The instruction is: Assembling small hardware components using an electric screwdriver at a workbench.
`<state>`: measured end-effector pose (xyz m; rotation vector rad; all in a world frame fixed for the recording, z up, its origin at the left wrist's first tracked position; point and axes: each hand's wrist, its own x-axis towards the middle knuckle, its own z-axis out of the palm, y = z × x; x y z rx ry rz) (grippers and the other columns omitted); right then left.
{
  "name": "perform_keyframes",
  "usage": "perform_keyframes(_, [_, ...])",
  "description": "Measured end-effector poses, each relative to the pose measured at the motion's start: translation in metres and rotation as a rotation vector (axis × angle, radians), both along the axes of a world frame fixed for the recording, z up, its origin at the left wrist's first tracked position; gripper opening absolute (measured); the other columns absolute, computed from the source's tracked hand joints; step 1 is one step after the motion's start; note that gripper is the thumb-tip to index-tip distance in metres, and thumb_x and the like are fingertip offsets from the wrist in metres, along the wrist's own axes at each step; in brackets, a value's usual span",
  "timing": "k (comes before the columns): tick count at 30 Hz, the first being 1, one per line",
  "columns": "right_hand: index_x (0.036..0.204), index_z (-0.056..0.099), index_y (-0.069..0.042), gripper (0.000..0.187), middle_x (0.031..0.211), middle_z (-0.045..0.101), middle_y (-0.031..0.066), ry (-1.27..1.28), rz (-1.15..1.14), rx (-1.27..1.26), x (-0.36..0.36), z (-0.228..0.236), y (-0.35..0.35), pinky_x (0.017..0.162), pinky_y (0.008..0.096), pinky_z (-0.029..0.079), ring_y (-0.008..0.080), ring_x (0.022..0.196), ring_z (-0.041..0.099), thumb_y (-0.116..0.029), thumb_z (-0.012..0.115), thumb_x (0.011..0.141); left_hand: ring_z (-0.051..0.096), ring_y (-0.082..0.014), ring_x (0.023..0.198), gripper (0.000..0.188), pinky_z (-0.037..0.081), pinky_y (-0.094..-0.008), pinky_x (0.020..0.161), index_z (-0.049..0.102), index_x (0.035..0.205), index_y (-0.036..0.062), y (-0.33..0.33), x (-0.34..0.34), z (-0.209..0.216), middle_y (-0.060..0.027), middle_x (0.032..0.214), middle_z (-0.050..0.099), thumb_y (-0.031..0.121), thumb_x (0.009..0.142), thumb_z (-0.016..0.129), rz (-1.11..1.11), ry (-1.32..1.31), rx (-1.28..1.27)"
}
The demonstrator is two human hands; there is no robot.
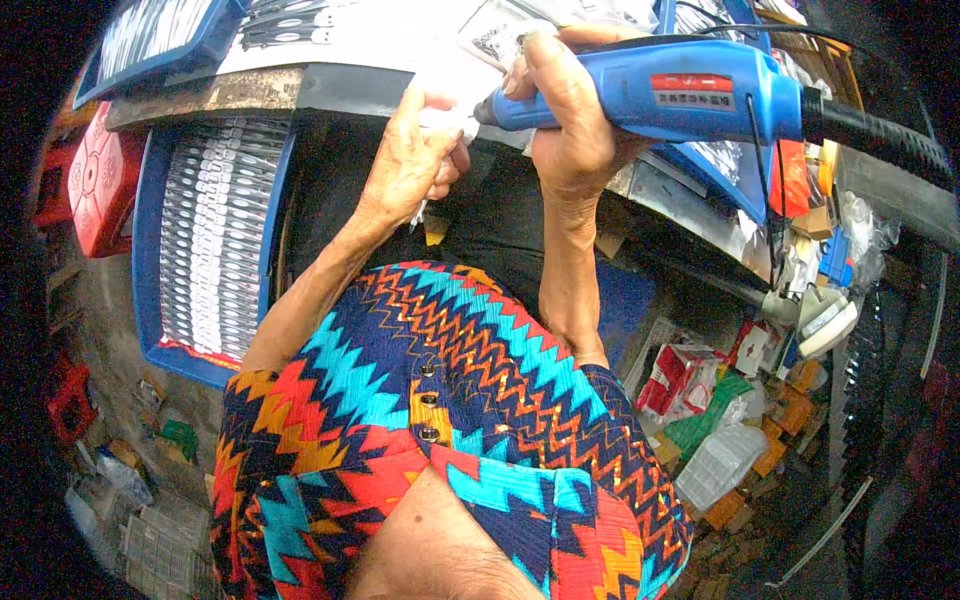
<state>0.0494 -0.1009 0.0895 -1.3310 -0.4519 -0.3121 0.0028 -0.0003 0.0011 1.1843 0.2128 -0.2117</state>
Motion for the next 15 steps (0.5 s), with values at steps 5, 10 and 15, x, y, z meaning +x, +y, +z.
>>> perform_keyframes(5, [0.086,0.051,0.003,0.013,0.058,0.047,0.0097,0.040,0.042,0.083,-0.0019,0.0002,0.0030,0.054,0.0339,0.040,0.0183,0.050,0.045,-0.002,0.054,0.074,0.039,-0.0057,0.042,0.024,0.028,-0.0179,0.035,0.034,0.108,0.0081,-0.0002,0.0013,-0.0037,-0.0067,0.062,0.051,0.010,0.087,0.046,-0.010,0.001,-0.047])
perform_keyframes(10, [0.086,0.051,0.002,0.013,0.058,0.048,0.0096,0.002,0.082,0.073,0.0050,-0.0046,0.0005,0.055,0.0337,0.040,0.0178,0.050,0.045,-0.003,0.055,0.075,0.038,-0.0052,0.042,0.024,0.028,-0.0172,0.035,0.034,0.108,0.0088,-0.0002,0.0007,0.0009,-0.0063,0.062,0.050,0.010,0.087,0.046,-0.002,0.001,-0.011])
perform_keyframes(15, [0.085,0.052,0.003,0.013,0.058,0.048,0.0099,-0.033,0.109,0.076,0.0057,-0.0057,0.0002,0.055,0.0338,0.040,0.0175,0.050,0.045,-0.004,0.055,0.075,0.043,-0.0087,0.040,0.023,0.032,-0.0228,0.032,0.034,0.105,0.0053,-0.0005,0.0022,-0.0048,-0.0072,0.056,0.052,0.005,0.085,0.044,0.018,-0.036,-0.009])
